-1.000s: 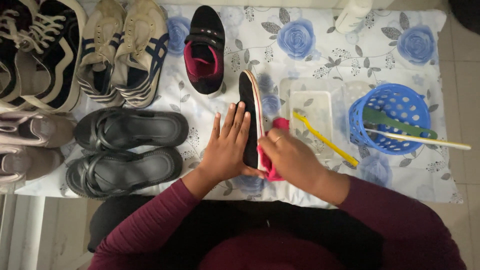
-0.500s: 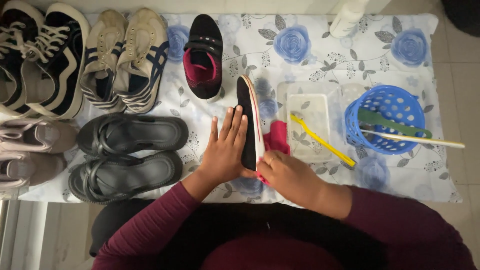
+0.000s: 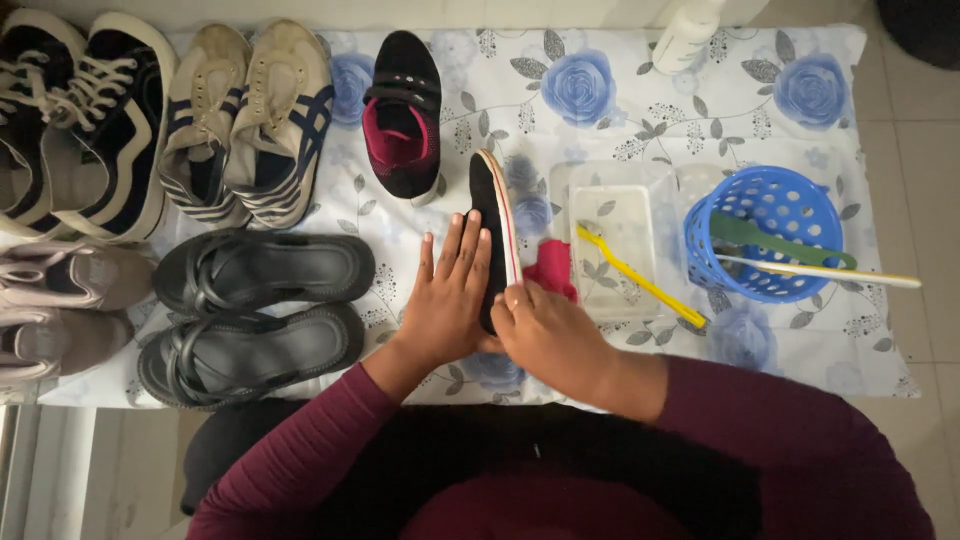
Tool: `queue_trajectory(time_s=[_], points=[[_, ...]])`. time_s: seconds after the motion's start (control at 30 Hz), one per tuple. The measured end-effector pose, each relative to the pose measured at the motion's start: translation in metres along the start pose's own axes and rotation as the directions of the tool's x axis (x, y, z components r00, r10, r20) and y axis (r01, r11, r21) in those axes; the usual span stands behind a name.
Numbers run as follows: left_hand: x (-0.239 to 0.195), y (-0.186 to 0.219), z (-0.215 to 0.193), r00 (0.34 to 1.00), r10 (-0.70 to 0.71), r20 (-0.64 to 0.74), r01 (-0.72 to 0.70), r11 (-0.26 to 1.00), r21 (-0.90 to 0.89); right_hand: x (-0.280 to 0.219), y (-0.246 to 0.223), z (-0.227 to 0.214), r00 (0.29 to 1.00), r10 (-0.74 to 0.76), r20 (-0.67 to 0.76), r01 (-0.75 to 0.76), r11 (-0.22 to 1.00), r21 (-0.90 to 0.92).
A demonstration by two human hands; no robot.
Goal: The person cleans a black shoe with a red interior using a yellow brush and a pink cloth. They scrub the white sole and the upper part of the shoe, occasionally wiping it with the cloth. Other shoes are visible on the table.
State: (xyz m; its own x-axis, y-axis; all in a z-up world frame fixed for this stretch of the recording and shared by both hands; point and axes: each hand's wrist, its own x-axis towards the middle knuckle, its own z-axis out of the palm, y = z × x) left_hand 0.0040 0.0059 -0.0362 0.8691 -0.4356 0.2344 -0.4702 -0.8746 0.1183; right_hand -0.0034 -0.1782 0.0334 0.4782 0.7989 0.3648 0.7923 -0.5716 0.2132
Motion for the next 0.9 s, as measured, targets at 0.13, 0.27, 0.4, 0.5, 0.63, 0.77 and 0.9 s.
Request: queue_trajectory(time_s=[0.13,0.27,0.4,0.5,0.63,0.77,0.9], points=[[0.001,0.002,-0.013,0.999,-0.008,0.048,0.008,1.000,0.006,0.000,0.007,-0.007,0.996,0.003,0.087,-0.009,0.998,0.068],[0.005,0.007,-0.024,0.996,-0.032,0.088,0.034,0.999,-0.013,0.016,0.028,-0.003,0.985,0.041,0.170,-0.043,0.999,0.009],[0.006,0.008,-0.026,0.992,-0.055,0.111,0.050,0.998,0.043,0.035,0.021,-0.006,0.980,0.083,0.182,-0.074,0.996,-0.056],[0.006,0.005,-0.020,0.984,-0.066,0.168,0.061,0.997,0.038,0.031,0.000,0.029,0.981,0.130,0.145,-0.120,0.990,-0.071],[0.003,0.003,-0.017,0.990,-0.038,0.132,0.025,0.995,0.098,0.032,-0.008,0.004,0.989,0.076,0.124,-0.052,0.980,-0.190],[0.001,0.000,-0.010,0.996,0.000,0.084,-0.006,0.997,0.073,0.007,-0.003,0.014,0.986,0.048,0.159,-0.036,0.997,-0.074],[0.006,0.007,-0.026,0.997,-0.024,0.075,0.021,0.999,0.038,0.013,0.038,0.005,0.984,-0.023,0.176,0.024,1.000,-0.001]])
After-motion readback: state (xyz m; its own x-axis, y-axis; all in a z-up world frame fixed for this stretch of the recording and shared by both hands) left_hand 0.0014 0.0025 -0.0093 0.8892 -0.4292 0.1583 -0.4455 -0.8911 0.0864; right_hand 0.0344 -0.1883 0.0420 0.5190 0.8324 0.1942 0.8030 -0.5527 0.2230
